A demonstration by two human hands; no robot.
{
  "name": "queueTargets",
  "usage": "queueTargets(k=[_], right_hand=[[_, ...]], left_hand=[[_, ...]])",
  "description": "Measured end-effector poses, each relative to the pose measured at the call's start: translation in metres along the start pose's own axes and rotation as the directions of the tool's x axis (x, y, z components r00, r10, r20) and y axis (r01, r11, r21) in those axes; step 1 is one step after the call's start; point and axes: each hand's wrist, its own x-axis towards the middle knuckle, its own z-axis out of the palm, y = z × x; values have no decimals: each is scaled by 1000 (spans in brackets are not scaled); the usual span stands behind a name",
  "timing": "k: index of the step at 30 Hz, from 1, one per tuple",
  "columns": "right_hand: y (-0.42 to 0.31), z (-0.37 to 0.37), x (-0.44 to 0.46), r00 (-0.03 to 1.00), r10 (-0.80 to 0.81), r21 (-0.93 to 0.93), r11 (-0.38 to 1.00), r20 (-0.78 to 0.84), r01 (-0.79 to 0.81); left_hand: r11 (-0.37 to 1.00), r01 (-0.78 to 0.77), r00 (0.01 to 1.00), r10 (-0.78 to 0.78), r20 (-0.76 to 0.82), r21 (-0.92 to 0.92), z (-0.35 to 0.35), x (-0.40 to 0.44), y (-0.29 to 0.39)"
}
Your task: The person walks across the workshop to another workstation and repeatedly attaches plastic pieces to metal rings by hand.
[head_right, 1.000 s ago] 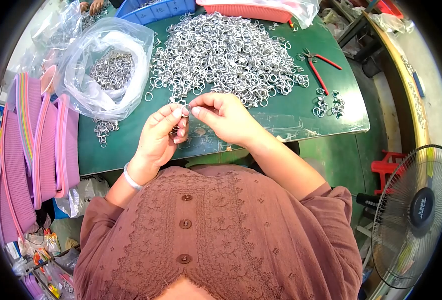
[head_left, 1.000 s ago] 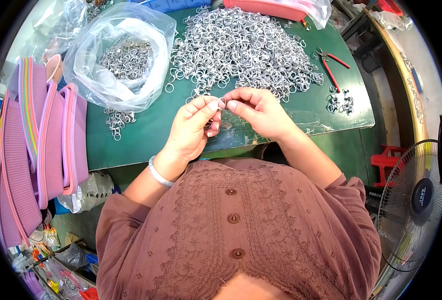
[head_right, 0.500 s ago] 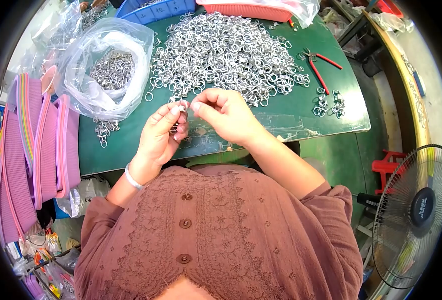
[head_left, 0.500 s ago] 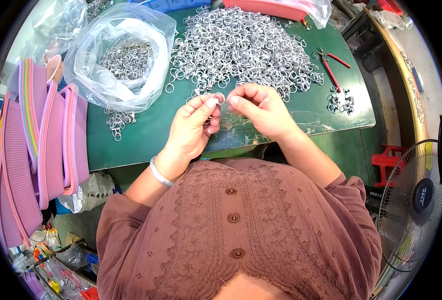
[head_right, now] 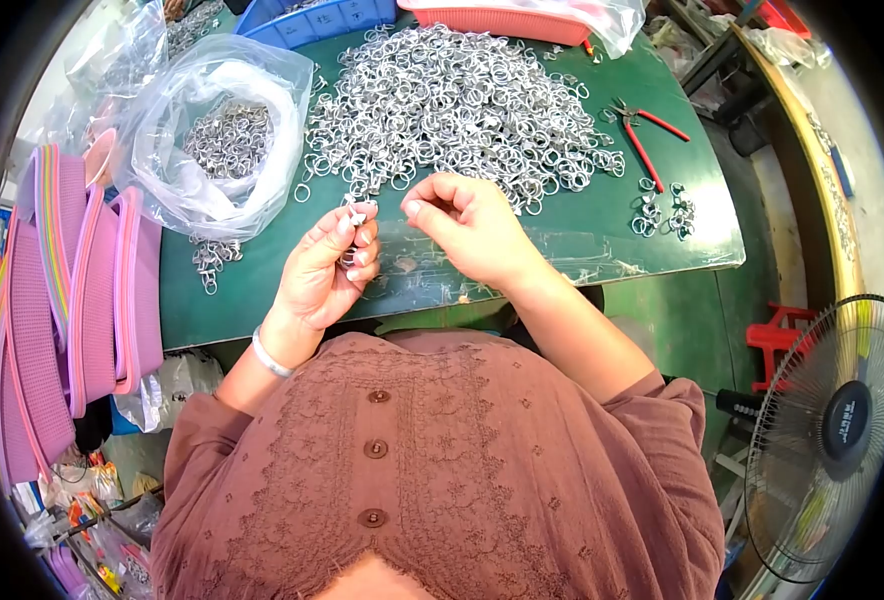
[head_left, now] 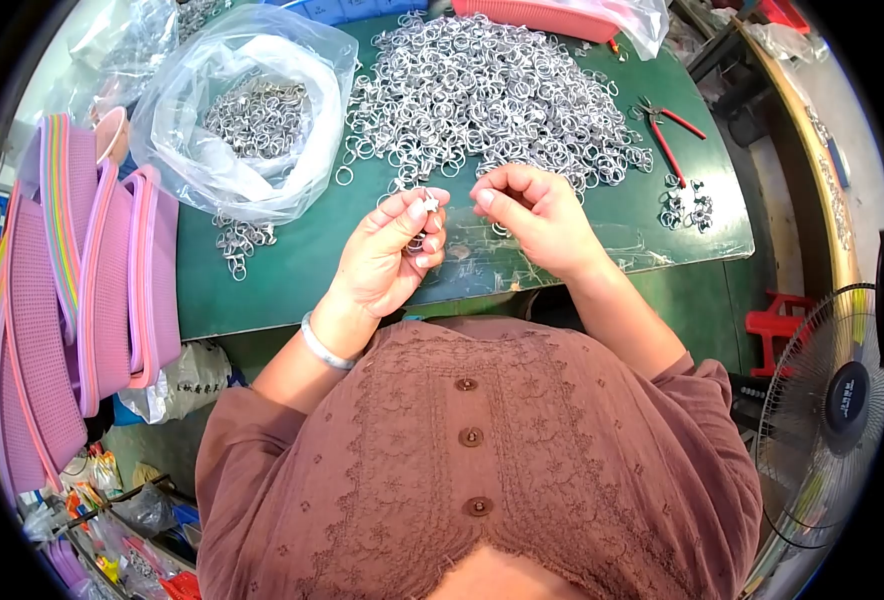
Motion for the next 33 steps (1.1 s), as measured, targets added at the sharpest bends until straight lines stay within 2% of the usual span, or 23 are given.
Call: queueTargets(k=[3, 6, 7, 8, 9, 12, 13, 14, 17, 18, 21, 24, 27, 28, 30, 31, 33], right_hand=[[3, 1, 2, 994, -98, -10, 995, -57, 98], [7, -3, 9, 977, -170, -277, 952, -129, 130], [9, -5, 13, 962, -248, -405, 896, -113, 184], [11, -6, 18, 942, -323, -524, 819, -88, 232], [13, -7, 23, 919, -392, -633, 724, -51, 274], [21, -5, 38, 876, -475, -842, 433, 89, 320], [21, -1, 42, 854, -501, -883, 325, 143, 338], [19, 5, 43, 884, -454, -910, 307, 116, 278], [21, 12, 53, 866, -480, -950, 181, 141, 256], [19, 15, 55, 887, -439, -964, 141, 141, 224], [23, 16, 57, 867, -471, -968, 97, 160, 231], [31, 10, 59, 854, -496, -960, 130, 154, 248], [23, 6, 52, 837, -539, -850, 392, 98, 352], [20, 1, 51, 825, -550, -740, 500, 130, 450], [11, 2, 38, 940, -341, -486, 818, 24, 309], [8, 3, 31, 976, -217, -328, 922, 3, 206], [14, 3, 24, 957, -287, -175, 941, 41, 290]], left_hand=[[1000, -4, 1000, 3, -19, -24, -1, 0, 1], [998, -21, 997, 16, -76, -60, -3, 1, 3], [997, -29, 995, 21, -102, -71, -3, 1, 5], [988, -23, 999, 16, -49, -154, -10, 1, 6], [988, -30, 996, 17, -82, -153, -9, 0, 6], [991, -37, 987, 16, -162, -129, -7, -3, 8], [994, -31, 985, 13, -173, -105, -11, -4, 7], [996, -26, 983, 10, -185, -80, -14, -4, 7], [1000, -18, 987, 16, -162, -7, -15, -5, 6], [1000, -24, 982, 24, -189, -1, -11, -6, 6], [998, -6, 983, 16, -185, 56, -12, -8, 8], [992, 1, 976, 27, -218, 130, -8, -8, 9], [986, -2, 969, 43, -242, 170, -6, -7, 7], [983, -3, 969, 49, -243, 186, -5, -7, 7], [976, -5, 968, 60, -244, 220, -2, -6, 7], [972, -10, 970, 67, -235, 233, 1, -6, 7], [965, -19, 973, 78, -216, 261, 8, -6, 8]])
